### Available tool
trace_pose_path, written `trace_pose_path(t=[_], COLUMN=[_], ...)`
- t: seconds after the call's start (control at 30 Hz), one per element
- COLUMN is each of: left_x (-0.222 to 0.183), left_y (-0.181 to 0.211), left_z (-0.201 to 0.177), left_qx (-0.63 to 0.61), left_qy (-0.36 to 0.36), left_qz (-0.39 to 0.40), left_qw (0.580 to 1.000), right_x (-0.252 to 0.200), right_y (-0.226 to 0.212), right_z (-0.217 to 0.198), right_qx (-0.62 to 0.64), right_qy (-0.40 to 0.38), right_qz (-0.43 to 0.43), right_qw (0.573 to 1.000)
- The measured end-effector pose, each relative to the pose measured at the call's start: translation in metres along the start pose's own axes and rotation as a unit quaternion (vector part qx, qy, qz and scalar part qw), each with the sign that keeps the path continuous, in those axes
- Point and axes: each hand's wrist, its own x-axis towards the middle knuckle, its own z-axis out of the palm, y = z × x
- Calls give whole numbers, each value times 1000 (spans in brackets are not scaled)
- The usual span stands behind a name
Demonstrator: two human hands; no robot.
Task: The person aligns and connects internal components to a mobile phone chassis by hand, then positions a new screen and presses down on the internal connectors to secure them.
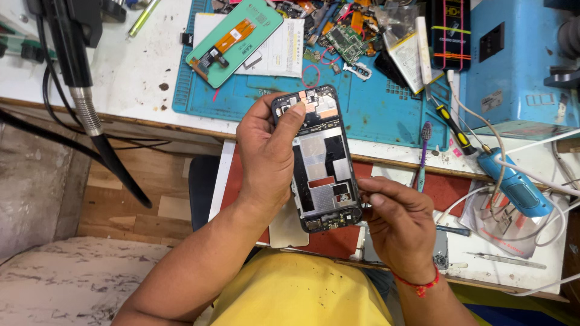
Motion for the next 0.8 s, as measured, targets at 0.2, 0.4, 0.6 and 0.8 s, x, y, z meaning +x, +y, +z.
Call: trace_pose_path(t=[0.2, 0.4, 0.6, 0.8], left_x=[-2, -2, -3, -4], left_y=[1, 4, 5, 3], left_z=[1, 3, 4, 4], left_qx=[9, 8, 21, 29], left_qy=[0, -9, -7, -10], left_qz=[-1, 0, 2, 14], left_qw=[1000, 1000, 1000, 999], right_x=[4, 4, 2, -2], right_y=[-3, -4, -3, -1], right_z=[-1, 4, 13, 14], right_qx=[-54, -120, -261, -310], right_qy=[-3, -24, 17, 56], right_qz=[-21, -50, -85, -88], right_qw=[998, 991, 961, 945])
